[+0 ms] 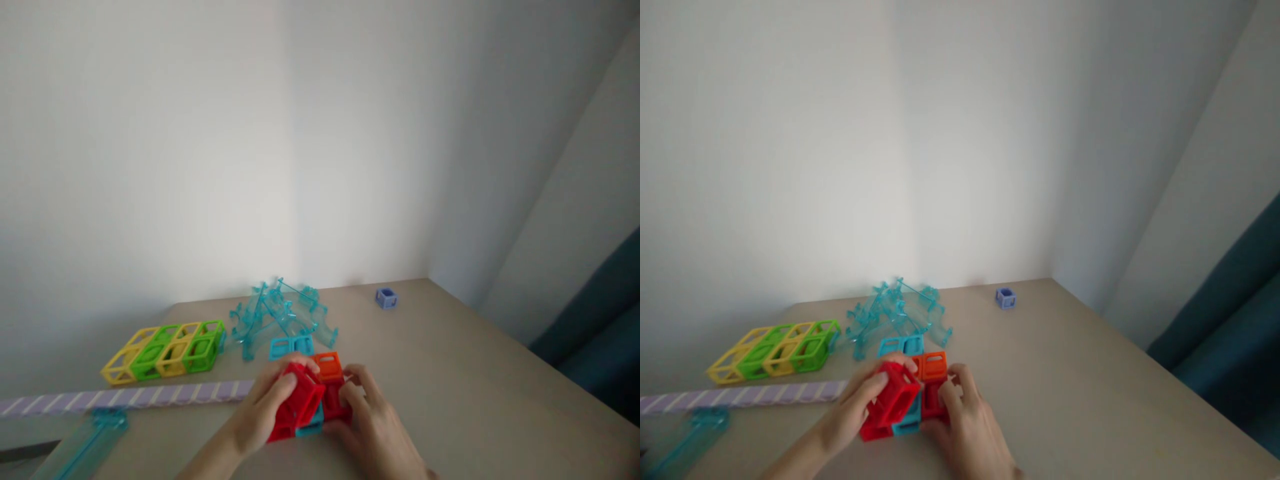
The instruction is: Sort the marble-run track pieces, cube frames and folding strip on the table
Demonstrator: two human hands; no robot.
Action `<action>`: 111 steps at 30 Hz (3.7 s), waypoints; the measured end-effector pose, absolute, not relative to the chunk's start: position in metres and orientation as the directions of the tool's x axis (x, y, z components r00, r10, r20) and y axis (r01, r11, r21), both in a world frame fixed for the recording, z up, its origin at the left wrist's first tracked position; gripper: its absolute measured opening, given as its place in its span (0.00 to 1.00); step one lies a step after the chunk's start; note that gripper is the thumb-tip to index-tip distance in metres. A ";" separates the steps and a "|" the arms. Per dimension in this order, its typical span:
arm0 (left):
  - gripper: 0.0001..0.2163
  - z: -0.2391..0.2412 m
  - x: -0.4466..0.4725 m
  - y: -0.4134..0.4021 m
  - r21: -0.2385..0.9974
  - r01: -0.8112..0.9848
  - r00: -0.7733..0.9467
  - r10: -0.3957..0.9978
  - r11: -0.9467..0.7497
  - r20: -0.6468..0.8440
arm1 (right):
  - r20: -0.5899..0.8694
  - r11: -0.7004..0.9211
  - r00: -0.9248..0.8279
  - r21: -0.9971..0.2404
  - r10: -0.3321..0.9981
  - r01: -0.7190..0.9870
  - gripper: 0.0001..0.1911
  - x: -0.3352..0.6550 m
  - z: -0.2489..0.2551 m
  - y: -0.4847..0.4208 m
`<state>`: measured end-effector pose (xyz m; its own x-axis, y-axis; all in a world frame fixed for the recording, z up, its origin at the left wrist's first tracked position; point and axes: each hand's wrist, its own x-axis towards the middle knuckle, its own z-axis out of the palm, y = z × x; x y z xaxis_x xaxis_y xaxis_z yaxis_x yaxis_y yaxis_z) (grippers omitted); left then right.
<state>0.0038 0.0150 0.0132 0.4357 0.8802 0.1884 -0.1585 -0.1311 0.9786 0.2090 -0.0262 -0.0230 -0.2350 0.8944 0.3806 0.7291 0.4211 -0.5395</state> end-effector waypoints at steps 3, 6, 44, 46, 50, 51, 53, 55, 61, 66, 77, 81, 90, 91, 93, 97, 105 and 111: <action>0.16 0.017 0.006 0.011 0.917 0.073 0.463 0.828 -0.392 0.316 | 0.371 0.446 -0.268 -0.573 0.889 0.687 0.11 0.212 -0.019 -0.024; 0.16 0.021 0.008 0.011 0.879 0.174 0.493 0.812 -0.444 0.312 | 0.358 0.466 -0.303 -0.597 0.883 0.654 0.10 0.214 -0.016 -0.022; 0.08 0.008 0.012 0.027 0.940 0.039 -0.014 0.940 -0.339 0.340 | 0.651 0.640 -0.045 -0.728 0.758 0.246 0.12 0.177 0.005 0.016; 0.08 0.006 0.011 0.028 0.939 0.042 -0.058 0.938 -0.341 0.343 | 0.701 0.694 -0.086 -0.667 0.708 0.271 0.14 0.180 0.006 0.016; 0.10 0.002 0.007 0.032 0.958 -0.017 -0.062 0.956 -0.287 0.286 | 0.752 0.738 -0.111 -0.589 0.650 0.329 0.18 0.182 0.002 0.019; 0.10 0.001 0.006 0.033 0.959 -0.028 -0.058 0.958 -0.283 0.281 | 0.759 0.745 -0.116 -0.578 0.641 0.333 0.19 0.181 0.000 0.020; 0.11 0.002 0.006 0.033 0.955 -0.030 -0.039 0.955 -0.295 0.294 | 0.775 0.757 -0.111 -0.559 0.622 0.337 0.20 0.180 -0.002 0.022; 0.12 0.004 0.006 0.032 0.949 -0.023 -0.012 0.950 -0.313 0.313 | 0.792 0.770 -0.102 -0.542 0.602 0.336 0.20 0.180 -0.002 0.023; 0.14 0.012 0.008 0.029 0.945 -0.069 0.030 0.946 -0.320 0.323 | 0.778 0.772 -0.124 -0.563 0.615 0.295 0.17 0.183 -0.001 0.025; 0.14 0.014 0.004 0.029 0.947 0.000 0.053 0.946 -0.321 0.321 | 0.750 0.751 -0.147 -0.584 0.644 0.309 0.20 0.184 -0.004 0.024; 0.18 0.017 0.002 0.027 0.931 -0.015 -0.050 0.931 -0.364 0.362 | 0.677 0.670 -0.128 -0.650 0.725 0.358 0.25 0.181 -0.004 0.025; 0.22 0.019 0.001 0.030 0.950 -0.107 0.020 0.955 -0.293 0.296 | 0.639 0.628 -0.117 -0.678 0.760 0.382 0.25 0.183 -0.008 0.026; 0.12 0.022 -0.017 0.054 0.740 -0.665 -0.097 0.994 -0.103 0.051 | 0.512 0.725 -0.515 -0.466 0.688 0.506 0.21 0.183 0.017 0.013; 0.12 0.023 -0.017 0.053 0.719 -0.692 -0.076 0.997 -0.072 0.027 | 0.496 0.750 -0.562 -0.431 0.662 0.502 0.14 0.182 0.021 0.011; 0.10 0.022 -0.013 0.051 0.699 -0.715 -0.003 1.000 0.007 -0.012 | 0.477 0.785 -0.623 -0.378 0.620 0.491 0.06 0.179 0.024 0.006; 0.12 0.017 -0.003 0.045 0.725 -0.676 0.135 0.989 0.134 -0.057 | 0.453 0.795 -0.655 -0.299 0.606 0.529 0.05 0.165 0.014 0.001; 0.14 0.012 -0.002 0.045 0.748 -0.648 0.114 0.989 0.144 -0.092 | 0.488 0.819 -0.658 -0.325 0.574 0.473 0.07 0.158 -0.009 0.005; 0.13 0.007 0.001 0.046 0.757 -0.646 0.071 0.995 0.097 -0.066 | 0.527 0.932 -0.769 -0.216 0.362 0.291 0.05 0.156 -0.015 0.006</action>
<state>0.0009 0.0458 0.0068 0.0708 0.9953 -0.0664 -0.6464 0.0965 0.7569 0.1558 0.0062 -0.0149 -0.7686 0.3620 0.5274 0.2906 0.9321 -0.2164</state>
